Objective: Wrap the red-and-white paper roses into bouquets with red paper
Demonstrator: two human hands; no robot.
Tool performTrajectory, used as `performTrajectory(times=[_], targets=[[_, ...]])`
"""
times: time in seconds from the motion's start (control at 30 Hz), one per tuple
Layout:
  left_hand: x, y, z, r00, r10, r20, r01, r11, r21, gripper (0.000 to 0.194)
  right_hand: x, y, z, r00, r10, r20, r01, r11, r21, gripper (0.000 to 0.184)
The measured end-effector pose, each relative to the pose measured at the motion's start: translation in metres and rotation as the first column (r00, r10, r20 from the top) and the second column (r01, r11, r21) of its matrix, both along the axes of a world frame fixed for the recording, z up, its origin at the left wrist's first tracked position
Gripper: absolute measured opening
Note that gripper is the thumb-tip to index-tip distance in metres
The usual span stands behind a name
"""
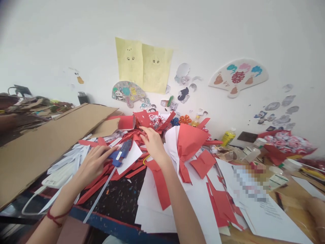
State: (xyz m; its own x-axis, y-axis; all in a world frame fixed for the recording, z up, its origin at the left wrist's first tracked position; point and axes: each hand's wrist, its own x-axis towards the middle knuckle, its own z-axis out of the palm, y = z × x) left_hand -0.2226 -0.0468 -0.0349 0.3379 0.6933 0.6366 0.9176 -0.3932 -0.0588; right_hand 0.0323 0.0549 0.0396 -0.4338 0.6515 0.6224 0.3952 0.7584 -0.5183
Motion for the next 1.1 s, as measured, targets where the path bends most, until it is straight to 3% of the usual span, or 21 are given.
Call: performTrajectory(times=[0.13,0.4,0.63,0.83,1.0,1.1], targets=[[0.004,-0.012,0.001,0.998,-0.042,0.036,0.043,0.999,-0.020,0.055,-0.019,0.028,0.001,0.992,0.125,0.015,-0.125,0.992,-0.008,0.024],[0.001,-0.021,-0.004,0.991,-0.074,0.112,0.076,0.997,-0.013,0.055,-0.025,0.032,-0.018,0.984,0.177,-0.012,-0.177,0.982,-0.060,0.008],[-0.002,-0.017,-0.009,0.989,-0.060,0.132,0.063,0.998,-0.014,0.055,-0.033,0.038,-0.032,0.981,0.193,0.011,-0.192,0.979,-0.069,0.008],[-0.010,-0.013,-0.013,0.984,0.002,0.176,-0.011,0.999,0.048,0.052,-0.049,0.057,-0.045,0.998,0.047,-0.050,-0.053,0.989,-0.141,0.009],[-0.013,-0.008,-0.013,0.979,0.033,0.199,-0.041,0.999,0.035,0.050,-0.071,0.067,-0.043,0.996,-0.004,-0.091,-0.012,0.985,-0.173,0.020],[-0.013,-0.008,-0.011,0.980,0.016,0.200,-0.022,0.999,0.028,0.051,-0.071,0.064,-0.035,0.960,0.121,-0.254,-0.190,0.944,-0.270,0.024]])
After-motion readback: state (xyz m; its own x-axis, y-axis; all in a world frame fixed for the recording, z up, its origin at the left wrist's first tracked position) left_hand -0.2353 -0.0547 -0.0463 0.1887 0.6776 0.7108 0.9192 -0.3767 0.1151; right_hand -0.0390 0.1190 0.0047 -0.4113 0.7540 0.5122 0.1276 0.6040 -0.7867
